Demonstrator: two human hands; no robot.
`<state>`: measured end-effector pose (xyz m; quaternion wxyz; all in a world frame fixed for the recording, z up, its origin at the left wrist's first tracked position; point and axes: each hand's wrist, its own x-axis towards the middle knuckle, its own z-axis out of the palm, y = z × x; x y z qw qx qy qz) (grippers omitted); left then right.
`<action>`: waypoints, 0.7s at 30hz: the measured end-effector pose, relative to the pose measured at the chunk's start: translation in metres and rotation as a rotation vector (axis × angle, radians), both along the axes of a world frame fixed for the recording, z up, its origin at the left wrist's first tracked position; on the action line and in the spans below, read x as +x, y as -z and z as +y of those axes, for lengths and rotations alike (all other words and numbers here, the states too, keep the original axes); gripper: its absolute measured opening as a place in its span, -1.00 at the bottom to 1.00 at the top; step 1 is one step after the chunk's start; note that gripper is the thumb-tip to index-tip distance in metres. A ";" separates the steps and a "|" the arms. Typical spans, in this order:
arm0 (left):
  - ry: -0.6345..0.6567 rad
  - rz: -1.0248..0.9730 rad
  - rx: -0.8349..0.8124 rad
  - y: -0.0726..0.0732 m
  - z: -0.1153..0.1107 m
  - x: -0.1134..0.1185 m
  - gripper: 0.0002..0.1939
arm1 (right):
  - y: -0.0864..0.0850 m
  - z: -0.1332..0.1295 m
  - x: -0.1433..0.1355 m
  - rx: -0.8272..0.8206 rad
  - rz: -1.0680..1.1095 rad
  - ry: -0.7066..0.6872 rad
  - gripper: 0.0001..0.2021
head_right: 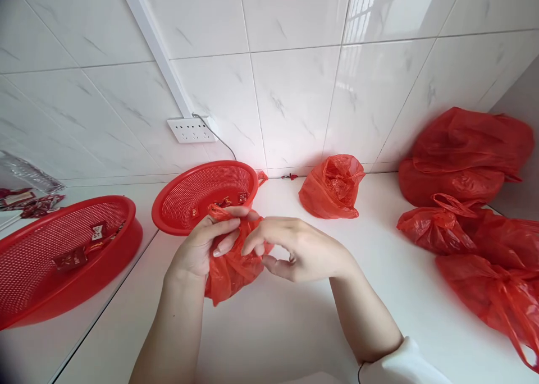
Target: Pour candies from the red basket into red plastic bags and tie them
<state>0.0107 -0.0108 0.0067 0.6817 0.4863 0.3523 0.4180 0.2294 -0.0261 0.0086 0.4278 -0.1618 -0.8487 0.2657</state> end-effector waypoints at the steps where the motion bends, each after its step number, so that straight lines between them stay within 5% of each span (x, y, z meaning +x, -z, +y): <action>1: 0.025 0.027 0.039 0.000 -0.001 -0.001 -0.84 | -0.002 -0.001 0.001 -0.002 -0.086 -0.053 -0.71; 6: 0.145 0.581 0.560 -0.004 -0.016 -0.005 -0.81 | 0.005 0.009 -0.008 -0.088 0.103 0.000 -0.87; 9: -0.155 0.957 1.024 -0.002 -0.019 -0.004 -0.63 | 0.015 0.021 -0.018 -0.332 0.227 0.086 -0.75; 11: -0.345 0.985 1.256 0.001 -0.015 -0.003 -0.57 | 0.021 0.027 -0.022 -0.489 0.192 0.067 -0.67; 17: -0.460 0.805 1.405 0.007 -0.002 0.001 -0.62 | 0.026 0.033 -0.024 -0.593 0.228 0.054 -0.59; 21: -0.588 0.869 1.464 0.008 0.001 0.002 -0.84 | 0.025 0.035 -0.024 -0.611 0.302 0.084 -0.68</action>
